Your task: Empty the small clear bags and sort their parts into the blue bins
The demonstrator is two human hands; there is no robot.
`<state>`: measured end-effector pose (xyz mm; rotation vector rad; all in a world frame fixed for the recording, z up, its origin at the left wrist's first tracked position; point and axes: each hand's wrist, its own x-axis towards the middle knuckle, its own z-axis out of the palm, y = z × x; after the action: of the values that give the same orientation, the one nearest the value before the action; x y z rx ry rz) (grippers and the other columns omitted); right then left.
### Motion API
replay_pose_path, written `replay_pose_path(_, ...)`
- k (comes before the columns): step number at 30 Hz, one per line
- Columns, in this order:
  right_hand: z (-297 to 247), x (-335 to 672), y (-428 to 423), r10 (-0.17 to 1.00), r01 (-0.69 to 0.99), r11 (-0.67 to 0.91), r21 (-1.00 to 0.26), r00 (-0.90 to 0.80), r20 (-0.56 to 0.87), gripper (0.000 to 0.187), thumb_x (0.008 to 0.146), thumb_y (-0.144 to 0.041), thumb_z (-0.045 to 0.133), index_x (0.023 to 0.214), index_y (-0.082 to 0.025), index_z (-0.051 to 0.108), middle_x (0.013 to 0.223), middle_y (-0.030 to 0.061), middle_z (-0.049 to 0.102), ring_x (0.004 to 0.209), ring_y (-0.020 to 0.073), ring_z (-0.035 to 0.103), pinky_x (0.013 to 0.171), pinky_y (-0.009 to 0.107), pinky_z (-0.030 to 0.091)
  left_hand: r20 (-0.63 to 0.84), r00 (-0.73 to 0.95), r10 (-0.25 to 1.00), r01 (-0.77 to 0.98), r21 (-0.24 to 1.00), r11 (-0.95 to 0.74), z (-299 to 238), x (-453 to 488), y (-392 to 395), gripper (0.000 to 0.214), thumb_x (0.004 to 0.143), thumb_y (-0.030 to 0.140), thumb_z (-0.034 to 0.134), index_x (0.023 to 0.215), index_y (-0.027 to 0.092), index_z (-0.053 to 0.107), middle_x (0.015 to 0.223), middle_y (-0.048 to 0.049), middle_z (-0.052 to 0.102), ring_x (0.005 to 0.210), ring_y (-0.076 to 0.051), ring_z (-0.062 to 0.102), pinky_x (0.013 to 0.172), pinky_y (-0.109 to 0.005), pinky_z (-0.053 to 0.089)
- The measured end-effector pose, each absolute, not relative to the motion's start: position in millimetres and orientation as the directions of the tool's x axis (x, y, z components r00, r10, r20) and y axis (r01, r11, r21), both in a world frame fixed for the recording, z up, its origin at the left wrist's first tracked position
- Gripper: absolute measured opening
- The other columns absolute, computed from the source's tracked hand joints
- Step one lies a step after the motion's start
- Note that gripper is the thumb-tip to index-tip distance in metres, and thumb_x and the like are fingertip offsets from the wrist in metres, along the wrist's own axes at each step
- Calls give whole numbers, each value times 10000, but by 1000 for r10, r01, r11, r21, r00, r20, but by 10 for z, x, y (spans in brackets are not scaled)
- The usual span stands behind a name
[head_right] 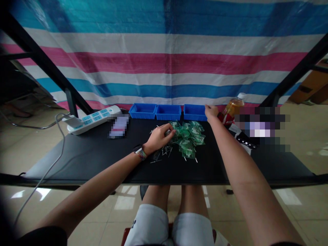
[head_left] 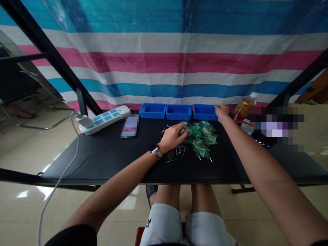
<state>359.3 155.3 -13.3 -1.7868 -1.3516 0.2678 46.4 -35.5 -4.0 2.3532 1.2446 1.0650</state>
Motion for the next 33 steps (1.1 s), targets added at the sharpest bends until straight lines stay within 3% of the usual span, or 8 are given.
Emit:
replay_pose_path(3, -152, 3548, 1627, 858, 654, -105, -750, 441, 264, 344, 942, -329, 669, 1025, -46, 846, 970, 245, 822, 1033, 395, 774, 888, 406, 578, 477, 375, 795, 601, 527, -600, -33, 461, -356, 254, 1081, 416, 576, 921, 226, 628, 914, -30, 700, 776, -173, 621, 707, -295, 407)
replay_pose_path(8, -101, 3490, 1716, 868, 656, -19, -754, 385, 313, 351, 989, -330, 618, 1024, -50, 825, 1084, 208, 830, 1062, 329, 745, 923, 338, 536, 474, 390, 790, 596, 524, -609, -25, 458, -347, 258, 1081, 412, 581, 909, 224, 620, 909, -28, 691, 773, -173, 616, 709, -300, 405)
replay_pose_path(17, -156, 3469, 1557, 893, 684, 18, -729, 316, 319, 320, 958, -357, 623, 875, -101, 795, 951, 154, 828, 944, 297, 734, 855, 324, 527, 449, 398, 800, 615, 517, -596, 0, 470, -363, 247, 1074, 405, 597, 917, 221, 647, 928, -34, 702, 798, -179, 639, 699, -305, 420)
replay_pose_path(25, -102, 3441, 1532, 890, 708, -55, -704, 354, 286, 307, 940, -376, 670, 803, -132, 798, 996, 235, 831, 1036, 367, 753, 889, 365, 537, 477, 419, 772, 629, 460, -626, -6, 457, -372, 314, 1022, 536, 676, 1001, 224, 702, 985, -59, 707, 933, -233, 647, 813, -346, 483)
replay_pose_path(33, -68, 3390, 1556, 884, 690, -85, -719, 385, 266, 294, 952, -320, 630, 945, -94, 819, 1062, 261, 819, 1100, 376, 766, 945, 377, 548, 476, 465, 746, 593, 458, -662, 14, 442, -356, 411, 1039, 587, 625, 1130, 209, 759, 1077, -103, 736, 1021, -281, 619, 932, -414, 485)
